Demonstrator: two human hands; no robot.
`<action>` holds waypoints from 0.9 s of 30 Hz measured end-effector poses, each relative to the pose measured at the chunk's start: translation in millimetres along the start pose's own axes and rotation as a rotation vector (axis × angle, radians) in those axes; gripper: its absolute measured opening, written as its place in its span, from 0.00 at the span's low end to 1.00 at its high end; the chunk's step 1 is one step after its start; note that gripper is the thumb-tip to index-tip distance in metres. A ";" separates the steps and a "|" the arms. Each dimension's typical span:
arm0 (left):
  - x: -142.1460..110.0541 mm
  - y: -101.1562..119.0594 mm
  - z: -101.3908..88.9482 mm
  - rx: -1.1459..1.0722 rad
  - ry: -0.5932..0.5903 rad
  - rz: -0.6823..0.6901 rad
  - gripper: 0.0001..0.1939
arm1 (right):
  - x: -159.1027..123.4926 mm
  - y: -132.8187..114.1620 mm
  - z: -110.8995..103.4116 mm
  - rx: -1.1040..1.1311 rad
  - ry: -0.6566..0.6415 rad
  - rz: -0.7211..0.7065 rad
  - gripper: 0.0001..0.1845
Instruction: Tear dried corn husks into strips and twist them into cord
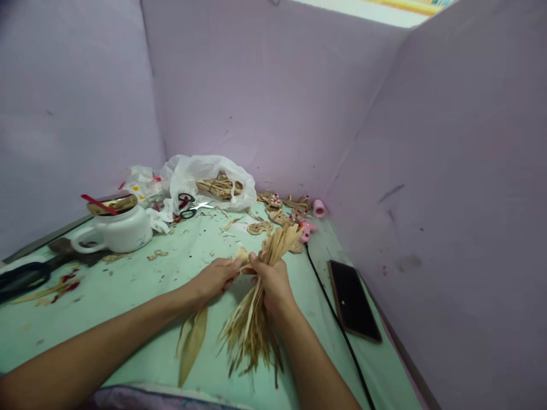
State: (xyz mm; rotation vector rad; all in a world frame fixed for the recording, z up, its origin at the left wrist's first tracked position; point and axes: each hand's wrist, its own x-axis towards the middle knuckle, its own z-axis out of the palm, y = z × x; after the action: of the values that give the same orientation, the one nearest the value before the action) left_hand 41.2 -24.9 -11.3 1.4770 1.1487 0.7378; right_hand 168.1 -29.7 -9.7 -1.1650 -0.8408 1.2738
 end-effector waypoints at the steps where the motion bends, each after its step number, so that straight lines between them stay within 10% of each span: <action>1: 0.8 -0.8 -1.2 0.016 0.001 -0.029 0.25 | 0.5 -2.3 -1.1 -0.017 0.015 0.016 0.21; 13: -3.8 -1.4 6.6 0.039 0.024 -0.012 0.25 | 5.6 3.4 -5.9 -0.148 -0.035 -0.038 0.14; 19: -5.4 11.3 -2.6 -0.287 -0.366 -0.362 0.23 | 2.0 1.0 -2.8 -0.033 -0.046 -0.126 0.16; 27: -11.1 15.1 4.0 -0.238 -0.090 -0.309 0.20 | 1.5 -3.0 -1.5 -0.073 -0.036 -0.007 0.19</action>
State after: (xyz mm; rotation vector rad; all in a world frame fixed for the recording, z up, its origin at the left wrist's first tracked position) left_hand 45.0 -36.0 3.8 1.0926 1.1453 0.5655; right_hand 170.6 -28.3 -7.4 -1.1990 -0.9234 1.2708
